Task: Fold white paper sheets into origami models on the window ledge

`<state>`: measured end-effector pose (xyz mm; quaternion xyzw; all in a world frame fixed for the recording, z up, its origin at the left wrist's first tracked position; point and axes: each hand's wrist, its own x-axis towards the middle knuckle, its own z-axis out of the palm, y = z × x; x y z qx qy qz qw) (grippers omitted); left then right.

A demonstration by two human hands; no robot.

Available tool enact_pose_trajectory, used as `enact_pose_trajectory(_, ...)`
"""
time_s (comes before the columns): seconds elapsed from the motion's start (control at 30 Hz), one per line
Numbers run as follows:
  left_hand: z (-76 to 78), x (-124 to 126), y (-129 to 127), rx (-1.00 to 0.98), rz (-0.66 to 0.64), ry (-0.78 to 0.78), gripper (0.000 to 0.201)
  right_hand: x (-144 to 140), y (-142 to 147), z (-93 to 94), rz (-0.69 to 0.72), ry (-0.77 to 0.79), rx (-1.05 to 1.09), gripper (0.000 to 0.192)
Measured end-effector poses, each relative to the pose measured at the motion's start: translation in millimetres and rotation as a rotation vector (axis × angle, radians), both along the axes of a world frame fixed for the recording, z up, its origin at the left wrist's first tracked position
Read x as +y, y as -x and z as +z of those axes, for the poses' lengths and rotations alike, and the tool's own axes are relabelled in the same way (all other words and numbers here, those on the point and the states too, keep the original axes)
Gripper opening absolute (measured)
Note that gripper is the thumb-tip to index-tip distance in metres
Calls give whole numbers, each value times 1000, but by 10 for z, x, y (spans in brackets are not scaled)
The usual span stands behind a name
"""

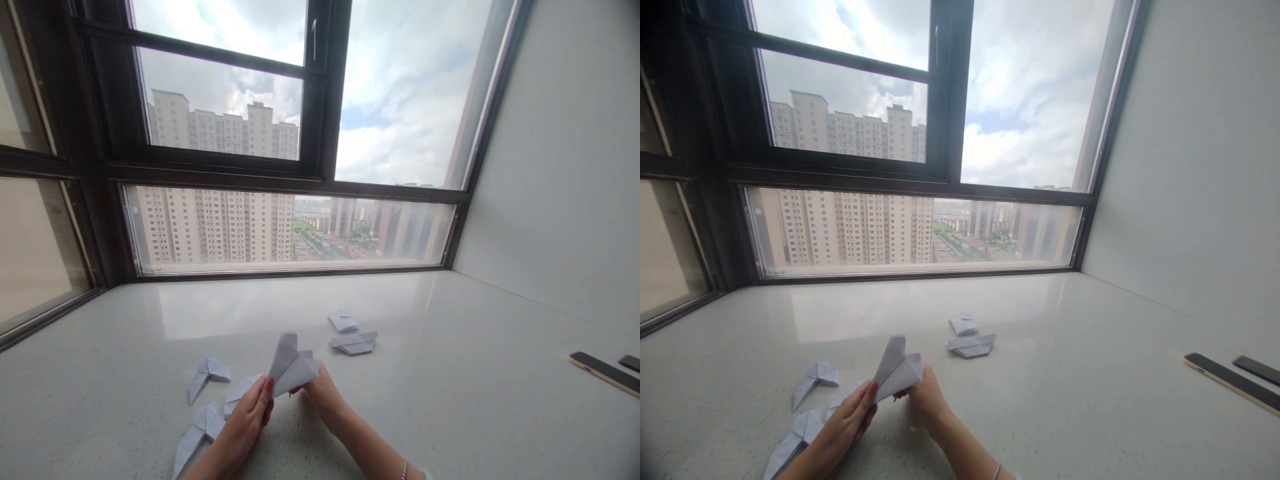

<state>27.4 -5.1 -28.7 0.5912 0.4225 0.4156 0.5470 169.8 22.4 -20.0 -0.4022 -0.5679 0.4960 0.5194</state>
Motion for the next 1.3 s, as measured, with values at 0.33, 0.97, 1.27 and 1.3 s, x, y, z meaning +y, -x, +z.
enact_pose_trajectory(0.33, 0, 15, 15, 41, 32, -29, 47, -24, 20, 20, 28, 35, 4, 18)
enact_pose_trajectory(0.97, 51, 35, 31, 53, 171, -116, 46, -23, -18, 60, 97, 103, 152, 61)
enact_pose_trajectory(1.27, -2, -33, -3, 83, 10, -194, 36, -39, -32, 2, 148, 85, 139, 40)
enact_pose_trajectory(1.3, 0, -33, -4, 79, -4, -191, 36, -35, -36, 5, 153, 79, 147, 39)
